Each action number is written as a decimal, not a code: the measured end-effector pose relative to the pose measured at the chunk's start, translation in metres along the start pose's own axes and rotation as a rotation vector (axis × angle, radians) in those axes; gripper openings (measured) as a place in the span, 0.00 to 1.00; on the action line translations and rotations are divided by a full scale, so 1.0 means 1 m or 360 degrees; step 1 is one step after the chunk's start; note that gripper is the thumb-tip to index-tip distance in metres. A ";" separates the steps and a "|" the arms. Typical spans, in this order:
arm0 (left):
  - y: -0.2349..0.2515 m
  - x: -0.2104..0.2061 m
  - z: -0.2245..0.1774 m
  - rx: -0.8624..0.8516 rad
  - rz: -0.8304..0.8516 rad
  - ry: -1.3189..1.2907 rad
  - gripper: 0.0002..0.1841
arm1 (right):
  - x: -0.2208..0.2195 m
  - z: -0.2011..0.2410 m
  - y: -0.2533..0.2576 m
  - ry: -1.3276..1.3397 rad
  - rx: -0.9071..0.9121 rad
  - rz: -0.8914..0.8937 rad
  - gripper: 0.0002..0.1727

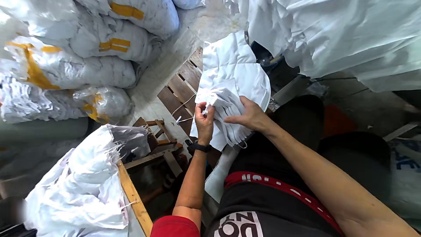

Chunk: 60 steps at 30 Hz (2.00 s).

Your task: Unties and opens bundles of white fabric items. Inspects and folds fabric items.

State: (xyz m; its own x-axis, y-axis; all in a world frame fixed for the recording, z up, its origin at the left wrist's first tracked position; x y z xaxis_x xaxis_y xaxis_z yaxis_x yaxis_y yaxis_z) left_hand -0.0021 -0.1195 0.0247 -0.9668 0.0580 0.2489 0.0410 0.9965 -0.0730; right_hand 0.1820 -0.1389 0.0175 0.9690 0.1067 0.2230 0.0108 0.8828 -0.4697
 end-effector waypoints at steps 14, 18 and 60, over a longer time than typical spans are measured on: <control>-0.005 0.005 -0.003 -0.0156 0.0024 0.0366 0.28 | -0.013 -0.011 0.015 0.0211 -0.0054 -0.0058 0.21; -0.006 0.002 -0.014 -0.0184 0.0064 0.0512 0.34 | -0.015 -0.013 0.017 0.0231 -0.0076 -0.0088 0.20; 0.010 -0.025 -0.239 -0.1237 0.0802 0.0397 0.07 | 0.003 0.007 -0.027 0.0246 0.0318 -0.0251 0.48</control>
State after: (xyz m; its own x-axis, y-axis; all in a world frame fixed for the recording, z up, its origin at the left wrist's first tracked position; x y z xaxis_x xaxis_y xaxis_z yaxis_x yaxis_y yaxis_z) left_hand 0.0828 -0.0967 0.2489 -0.7120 0.4126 0.5681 0.6799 0.6071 0.4112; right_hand 0.1827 -0.1594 0.0370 0.9854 -0.0964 0.1402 0.1304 0.9572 -0.2584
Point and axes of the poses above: each hand's wrist, its own y-axis towards the middle knuckle, its own x-axis out of the back of the hand, z = x × y, the point moved 7 cm from there along y, towards the middle knuckle, and after that the axes turned 7 degrees about -x, right-handed, at the moved point
